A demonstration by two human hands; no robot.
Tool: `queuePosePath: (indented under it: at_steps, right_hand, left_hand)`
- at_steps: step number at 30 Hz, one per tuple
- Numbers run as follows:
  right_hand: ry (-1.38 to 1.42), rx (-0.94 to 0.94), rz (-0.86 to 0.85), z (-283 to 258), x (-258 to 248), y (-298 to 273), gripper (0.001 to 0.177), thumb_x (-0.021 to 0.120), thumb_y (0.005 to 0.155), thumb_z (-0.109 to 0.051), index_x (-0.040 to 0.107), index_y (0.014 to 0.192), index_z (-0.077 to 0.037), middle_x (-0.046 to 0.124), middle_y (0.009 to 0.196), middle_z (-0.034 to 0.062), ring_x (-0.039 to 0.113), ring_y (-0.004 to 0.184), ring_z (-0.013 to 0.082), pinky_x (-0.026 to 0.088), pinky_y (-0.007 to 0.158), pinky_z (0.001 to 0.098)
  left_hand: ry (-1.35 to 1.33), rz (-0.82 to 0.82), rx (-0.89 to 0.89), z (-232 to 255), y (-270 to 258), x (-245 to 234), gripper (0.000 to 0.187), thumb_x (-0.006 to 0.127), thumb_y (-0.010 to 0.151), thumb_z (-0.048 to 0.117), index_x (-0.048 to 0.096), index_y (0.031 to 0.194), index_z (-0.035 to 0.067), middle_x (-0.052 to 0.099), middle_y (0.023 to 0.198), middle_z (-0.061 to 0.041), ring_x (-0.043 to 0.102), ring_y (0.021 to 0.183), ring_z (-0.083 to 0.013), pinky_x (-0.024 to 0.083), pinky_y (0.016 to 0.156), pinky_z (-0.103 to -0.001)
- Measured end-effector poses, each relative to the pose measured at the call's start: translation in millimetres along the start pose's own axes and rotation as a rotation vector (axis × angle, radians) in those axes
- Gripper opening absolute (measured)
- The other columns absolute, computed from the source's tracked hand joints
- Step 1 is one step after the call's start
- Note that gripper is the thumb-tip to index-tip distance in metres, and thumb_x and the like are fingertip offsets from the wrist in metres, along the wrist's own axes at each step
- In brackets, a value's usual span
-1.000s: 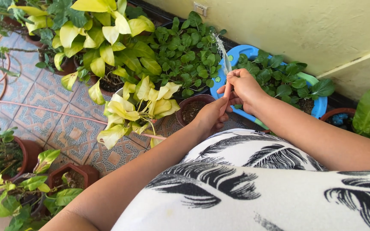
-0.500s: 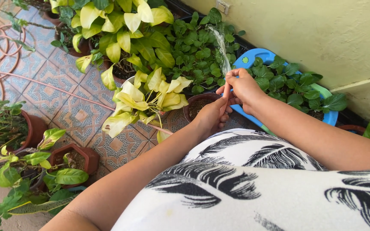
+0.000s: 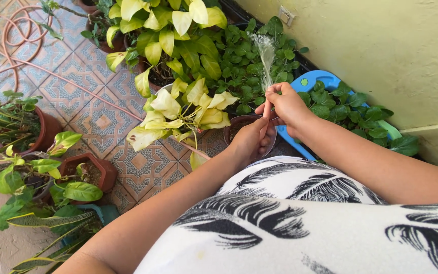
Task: The person waters several potted plants on a tiled balcony using a hose. They direct the water stream to multiple pots, briefly coil the hose, and continue watering other plants.
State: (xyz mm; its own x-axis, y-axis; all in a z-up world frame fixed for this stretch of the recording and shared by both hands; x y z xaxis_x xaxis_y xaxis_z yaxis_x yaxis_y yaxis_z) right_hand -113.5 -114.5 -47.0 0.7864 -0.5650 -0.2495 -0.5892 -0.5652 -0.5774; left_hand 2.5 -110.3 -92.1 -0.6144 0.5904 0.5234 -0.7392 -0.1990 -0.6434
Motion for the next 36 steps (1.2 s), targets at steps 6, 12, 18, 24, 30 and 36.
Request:
queuePosePath:
  at_steps: [6, 12, 18, 24, 30, 36]
  right_hand:
    - [-0.019, -0.017, -0.056, 1.2, 15.3, 9.3, 0.028, 0.046, 0.106, -0.029, 0.041, 0.13, -0.014, 0.077, 0.088, 0.0174, 0.072, 0.061, 0.025, 0.061, 0.05, 0.0396]
    - [-0.054, -0.027, -0.125, -5.1, 35.1, 11.9, 0.03, 0.045, 0.107, -0.029, 0.039, 0.132, -0.013, 0.077, 0.089, 0.0174, 0.074, 0.064, 0.0257, 0.062, 0.053, 0.0404]
    - [-0.105, -0.036, -0.185, -12.9, 55.0, 6.1, 0.03, 0.046, 0.106, -0.029, 0.041, 0.13, -0.013, 0.077, 0.087, 0.0169, 0.073, 0.065, 0.0249, 0.061, 0.053, 0.0388]
    - [-0.142, -0.021, -0.226, -12.7, 68.7, 1.4, 0.028, 0.047, 0.105, -0.029, 0.042, 0.128, -0.014, 0.077, 0.088, 0.0171, 0.072, 0.064, 0.024, 0.061, 0.053, 0.0387]
    - [-0.165, -0.006, -0.267, -6.7, 76.4, 4.1, 0.029, 0.047, 0.106, -0.031, 0.042, 0.129, -0.014, 0.077, 0.089, 0.018, 0.073, 0.066, 0.0259, 0.062, 0.054, 0.0405]
    - [-0.182, 0.001, -0.294, -1.1, 77.8, 8.0, 0.029, 0.046, 0.107, -0.031, 0.041, 0.13, -0.013, 0.077, 0.088, 0.0189, 0.074, 0.065, 0.0277, 0.062, 0.052, 0.0407]
  left_hand:
    - [-0.035, 0.045, 0.042, -1.4, -1.0, -16.1, 0.044, 0.048, 0.1, 0.055, 0.058, 0.088, 0.014, 0.037, 0.054, 0.002, 0.041, 0.039, -0.0153, 0.027, 0.042, -0.028]
    - [-0.073, 0.086, 0.067, 0.4, -5.9, -28.5, 0.044, 0.047, 0.101, 0.055, 0.057, 0.092, 0.013, 0.038, 0.055, 0.003, 0.04, 0.04, -0.014, 0.026, 0.043, -0.028]
    - [-0.117, 0.135, 0.093, -6.4, -5.5, -44.1, 0.045, 0.047, 0.102, 0.056, 0.056, 0.095, 0.012, 0.038, 0.057, 0.003, 0.04, 0.042, -0.0131, 0.027, 0.043, -0.028]
    - [-0.148, 0.153, 0.088, -14.9, -3.5, -51.9, 0.044, 0.045, 0.103, 0.055, 0.055, 0.096, 0.013, 0.038, 0.059, 0.004, 0.039, 0.043, -0.0127, 0.027, 0.046, -0.028]
    - [-0.17, 0.159, 0.083, -25.6, 1.5, -59.4, 0.046, 0.044, 0.103, 0.058, 0.055, 0.097, 0.014, 0.039, 0.06, 0.005, 0.041, 0.044, -0.0128, 0.028, 0.048, -0.029]
    - [-0.264, 0.146, 0.083, -16.3, -13.6, -48.2, 0.043, 0.044, 0.105, 0.05, 0.054, 0.095, 0.01, 0.036, 0.065, 0.004, 0.041, 0.05, -0.0122, 0.031, 0.05, -0.027]
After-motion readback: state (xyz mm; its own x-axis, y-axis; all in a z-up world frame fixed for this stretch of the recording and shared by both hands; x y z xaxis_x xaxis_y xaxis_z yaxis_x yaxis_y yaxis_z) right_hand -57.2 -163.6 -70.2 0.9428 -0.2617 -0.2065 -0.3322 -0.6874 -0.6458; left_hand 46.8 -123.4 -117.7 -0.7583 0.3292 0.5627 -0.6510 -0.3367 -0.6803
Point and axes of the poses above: each hand's wrist, its own y-axis towards the middle knuckle, its own x-axis out of the palm, z = x × y, the point moved 8 cm from there along y, towards the middle knuckle
